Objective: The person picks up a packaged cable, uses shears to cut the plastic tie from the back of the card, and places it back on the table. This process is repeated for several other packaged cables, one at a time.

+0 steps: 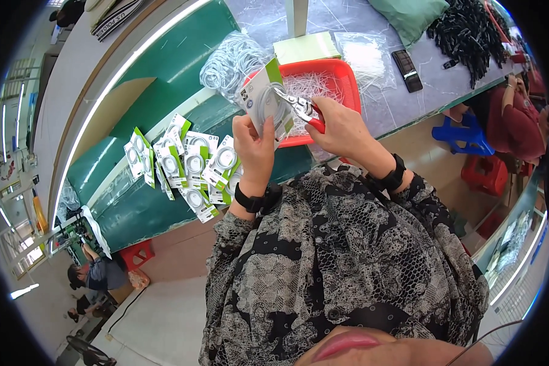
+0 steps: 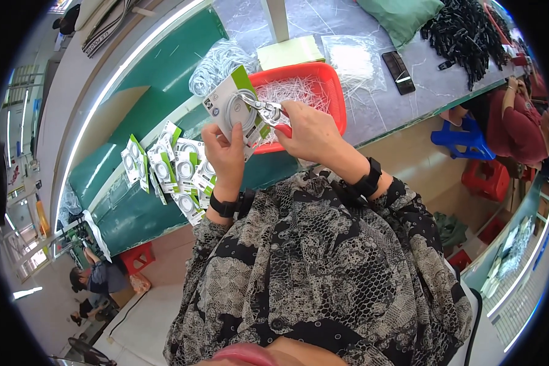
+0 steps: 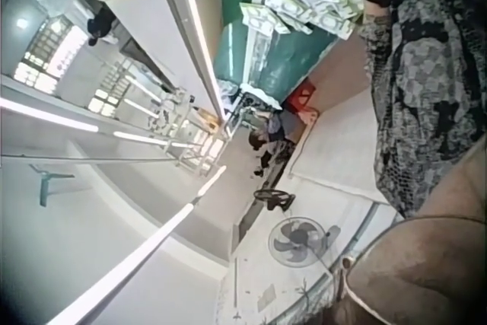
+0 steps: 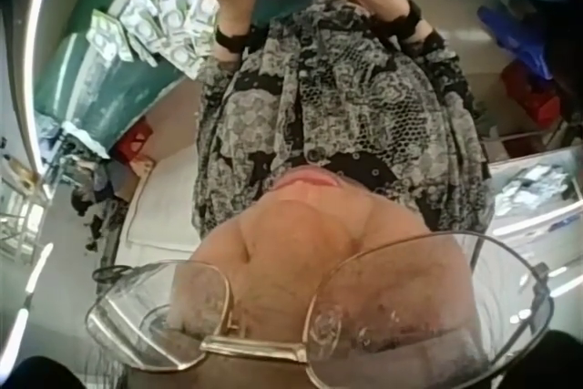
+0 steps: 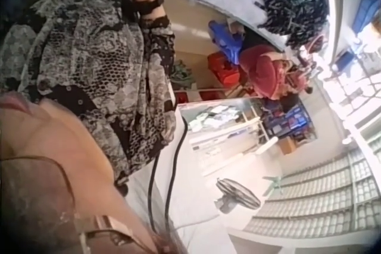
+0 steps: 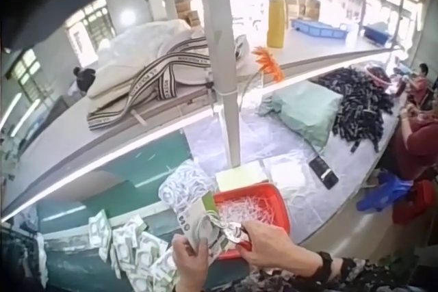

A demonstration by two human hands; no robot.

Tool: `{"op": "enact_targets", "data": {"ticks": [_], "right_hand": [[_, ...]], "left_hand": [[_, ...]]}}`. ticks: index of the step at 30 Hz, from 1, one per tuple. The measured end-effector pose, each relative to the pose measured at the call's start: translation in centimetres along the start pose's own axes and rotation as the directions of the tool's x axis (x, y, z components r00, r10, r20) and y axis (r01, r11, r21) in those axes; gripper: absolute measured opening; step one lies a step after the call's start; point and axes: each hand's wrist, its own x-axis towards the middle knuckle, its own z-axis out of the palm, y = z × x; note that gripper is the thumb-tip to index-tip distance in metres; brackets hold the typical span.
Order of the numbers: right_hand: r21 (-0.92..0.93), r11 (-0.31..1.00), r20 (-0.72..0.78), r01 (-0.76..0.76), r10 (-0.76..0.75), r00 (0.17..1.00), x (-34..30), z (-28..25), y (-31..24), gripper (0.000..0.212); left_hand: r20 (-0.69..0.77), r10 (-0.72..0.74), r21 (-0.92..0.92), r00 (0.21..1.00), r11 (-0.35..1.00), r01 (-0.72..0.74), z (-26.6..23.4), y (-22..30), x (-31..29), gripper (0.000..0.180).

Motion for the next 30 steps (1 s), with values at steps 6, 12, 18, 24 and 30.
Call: {"op": "enact_targets", "data": {"ticks": [6,12,18,24,30], "right_hand": [[0.006,1.0,0.002,-0.007,0.007,1.0,0.1,0.4,0.2,0.045],[0.049,0.998,0.065,-0.029,0.026,0.998,0.1,0.1,0.2,0.04],[0.101,0.995,0.054,-0.028,0.023,0.998,0.3,0.2,0.3,0.029],[0.122,0.992,0.007,0.003,-0.004,1.0,0.0,0.7,0.5,0.027],[0.064,0.997,0.08,-0.049,0.044,0.996,0.2,1.0,1.2,0.034]], "left_hand": [[0.018,0.277,0.248,0.961,0.93,-0.273,0.4,0.8,0.4,0.025],[0.011,0.168,0.113,0.986,0.979,-0.168,0.6,-0.6,-0.1,0.024],[0.024,-0.076,-0.35,0.997,0.933,0.08,1.2,0.8,-0.4,0.023],[0.064,-0.01,-0.303,0.998,0.952,0.029,0.8,0.7,-0.4,0.024],[0.181,0.334,0.302,0.925,0.876,-0.375,-0.5,0.1,0.4,0.024]]}}
